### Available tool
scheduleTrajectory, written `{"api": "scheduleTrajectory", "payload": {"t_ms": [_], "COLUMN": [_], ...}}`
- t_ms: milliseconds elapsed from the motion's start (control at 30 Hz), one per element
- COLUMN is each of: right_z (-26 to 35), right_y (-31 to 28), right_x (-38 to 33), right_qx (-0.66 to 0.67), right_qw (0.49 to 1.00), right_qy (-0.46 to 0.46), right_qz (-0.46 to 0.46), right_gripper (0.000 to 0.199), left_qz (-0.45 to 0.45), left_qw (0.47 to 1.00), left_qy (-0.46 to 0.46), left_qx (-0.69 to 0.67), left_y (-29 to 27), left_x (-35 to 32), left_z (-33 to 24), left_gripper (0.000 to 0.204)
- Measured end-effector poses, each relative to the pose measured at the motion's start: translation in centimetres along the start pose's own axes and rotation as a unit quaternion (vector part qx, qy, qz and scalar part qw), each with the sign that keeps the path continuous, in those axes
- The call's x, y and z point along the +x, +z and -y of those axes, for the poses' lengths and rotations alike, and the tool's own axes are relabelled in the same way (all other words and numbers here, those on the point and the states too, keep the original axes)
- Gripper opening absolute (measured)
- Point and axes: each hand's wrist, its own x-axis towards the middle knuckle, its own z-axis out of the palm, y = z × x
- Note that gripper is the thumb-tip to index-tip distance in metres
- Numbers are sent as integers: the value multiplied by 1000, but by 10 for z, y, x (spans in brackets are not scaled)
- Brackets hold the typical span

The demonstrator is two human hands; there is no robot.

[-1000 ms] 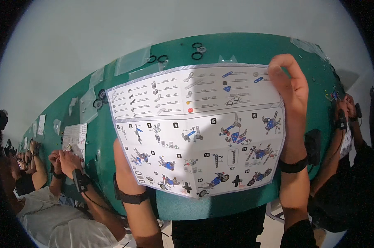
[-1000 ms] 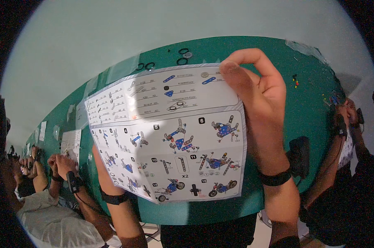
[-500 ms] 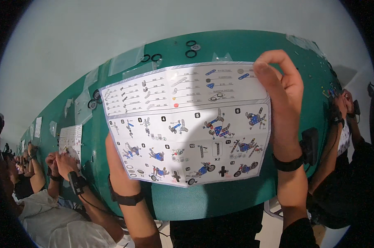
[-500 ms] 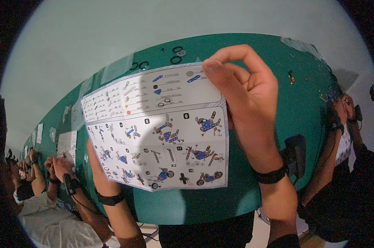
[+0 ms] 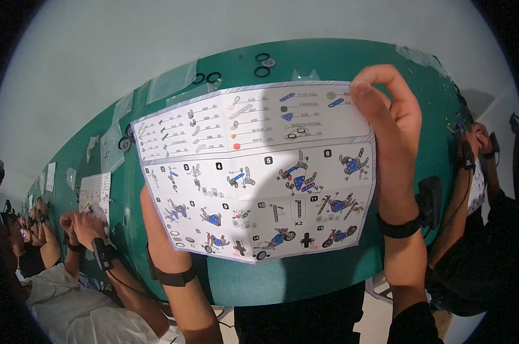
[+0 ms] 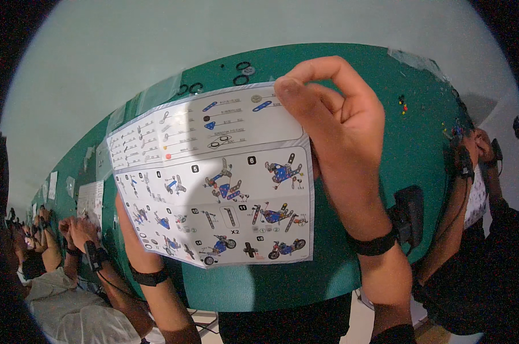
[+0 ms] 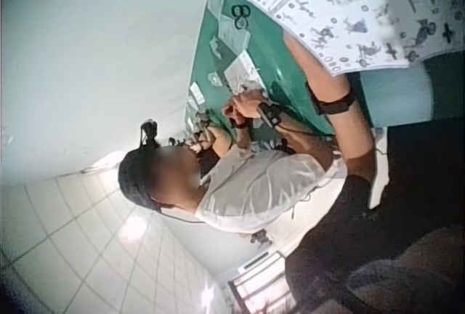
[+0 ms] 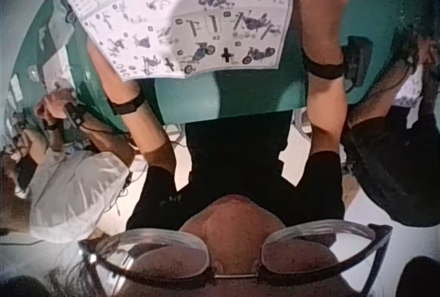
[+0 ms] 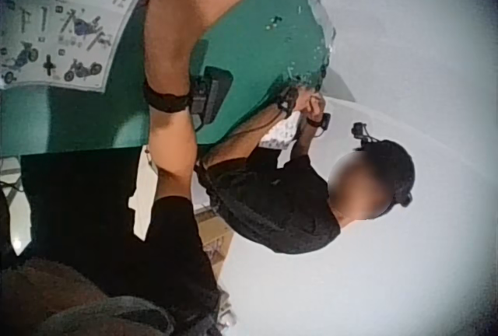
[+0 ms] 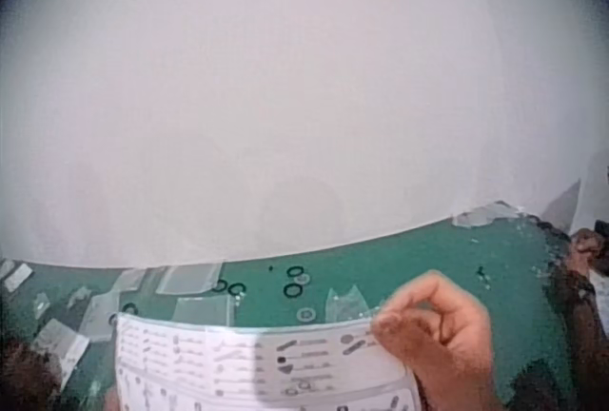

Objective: The person reads an instruction manual, picks up a blue part, and attaches a metal strip to it. They then set the manual down to select a screw from the table before picking the manual back up to read it again.

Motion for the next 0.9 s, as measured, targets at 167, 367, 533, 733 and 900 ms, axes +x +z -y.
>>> {"api": "scheduleTrajectory", "payload": {"t_ms": [167,367,533,733,900], "right_z": [-2,-2,0,-1,0], "right_y": [-4,-3,-2,-6,-3], "right_x": [1,2,1,2,2], "right_qx": [-1,-12,-10,-9,-4], "right_qw": [1000,1000,1000,1000,1000], "right_qy": [13,6,0,6,8], "right_qz": [15,11,7,13,6], "right_gripper": [16,16,17,19,19], "left_qz": [-57,-91,36,-83,-45], "left_qw": [988,970,952,971,983], "left_qy": [55,50,-30,26,5], "left_qx": [135,218,-302,224,178], "left_y": [11,5,9,8,7], "left_x": [3,-5,2,-8,-5], "left_z": [2,7,1,6,-1], "left_gripper": [44,66,67,67,64]}}
